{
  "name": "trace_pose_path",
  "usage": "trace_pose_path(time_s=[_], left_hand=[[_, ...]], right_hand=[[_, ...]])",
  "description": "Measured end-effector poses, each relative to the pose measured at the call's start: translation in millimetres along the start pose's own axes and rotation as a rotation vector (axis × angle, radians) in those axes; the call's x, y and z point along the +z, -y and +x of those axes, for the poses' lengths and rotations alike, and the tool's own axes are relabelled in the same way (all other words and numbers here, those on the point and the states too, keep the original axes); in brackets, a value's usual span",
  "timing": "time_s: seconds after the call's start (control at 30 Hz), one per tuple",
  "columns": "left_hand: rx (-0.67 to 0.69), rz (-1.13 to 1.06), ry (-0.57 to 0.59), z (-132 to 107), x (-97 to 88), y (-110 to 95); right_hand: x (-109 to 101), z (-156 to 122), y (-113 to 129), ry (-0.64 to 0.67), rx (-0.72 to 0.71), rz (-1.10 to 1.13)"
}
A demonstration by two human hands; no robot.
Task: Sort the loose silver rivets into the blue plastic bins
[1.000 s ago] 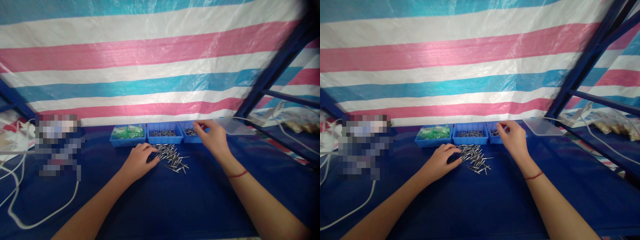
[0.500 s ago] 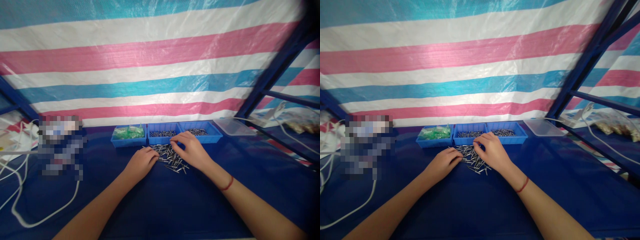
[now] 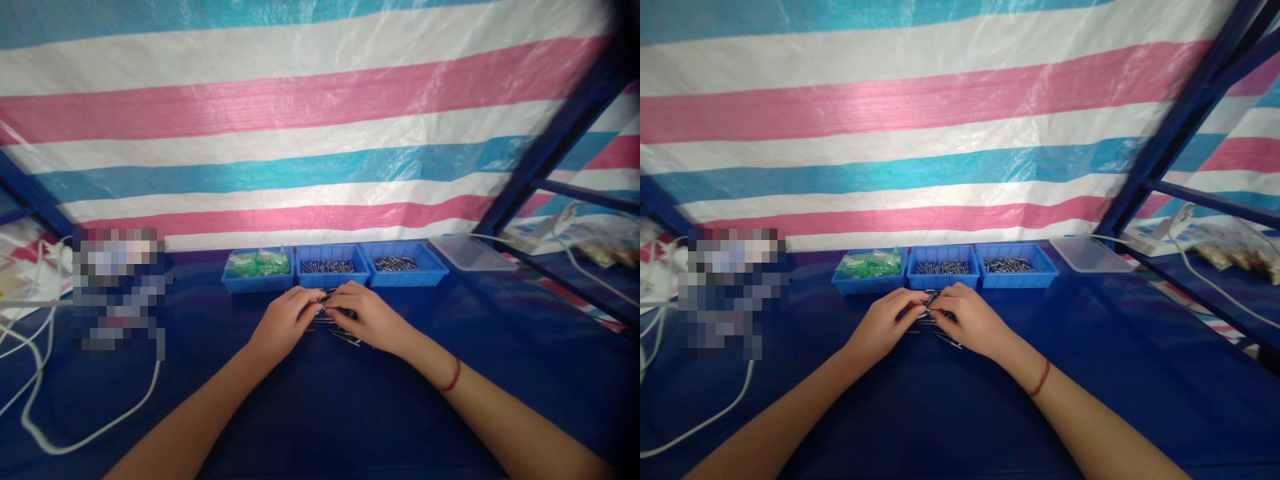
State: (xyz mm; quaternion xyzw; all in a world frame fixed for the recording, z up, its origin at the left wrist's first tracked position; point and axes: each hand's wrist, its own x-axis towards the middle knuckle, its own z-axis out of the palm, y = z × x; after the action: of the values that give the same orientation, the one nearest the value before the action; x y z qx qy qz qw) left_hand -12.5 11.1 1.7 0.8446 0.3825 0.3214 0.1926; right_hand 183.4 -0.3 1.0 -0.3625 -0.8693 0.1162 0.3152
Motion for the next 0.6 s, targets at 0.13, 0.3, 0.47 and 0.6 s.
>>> trace_pose_path(time_s=[0.13, 0.3, 0.47, 0.6], left_hand=[[-0.145, -0.292, -0.071, 0.1, 4.9, -2.3], [-0.271, -0.613, -0.074, 2.2, 8.3, -4.1], [-0.323, -0.631, -0.075, 3.8, 8.6, -2.3], [-0.344, -0.634, -0.07, 3.9, 8.6, -1.2]], right_hand=[[3.1, 1.2, 3.7, -0.048, 0.067, 0.095], [5.4, 2.2, 5.9, -0.133, 0.177, 0.254], [6.3, 2.3, 6.6, -0.158, 0.208, 0.298], [5.1, 2.5, 8.5, -0.142, 0.209, 0.308]])
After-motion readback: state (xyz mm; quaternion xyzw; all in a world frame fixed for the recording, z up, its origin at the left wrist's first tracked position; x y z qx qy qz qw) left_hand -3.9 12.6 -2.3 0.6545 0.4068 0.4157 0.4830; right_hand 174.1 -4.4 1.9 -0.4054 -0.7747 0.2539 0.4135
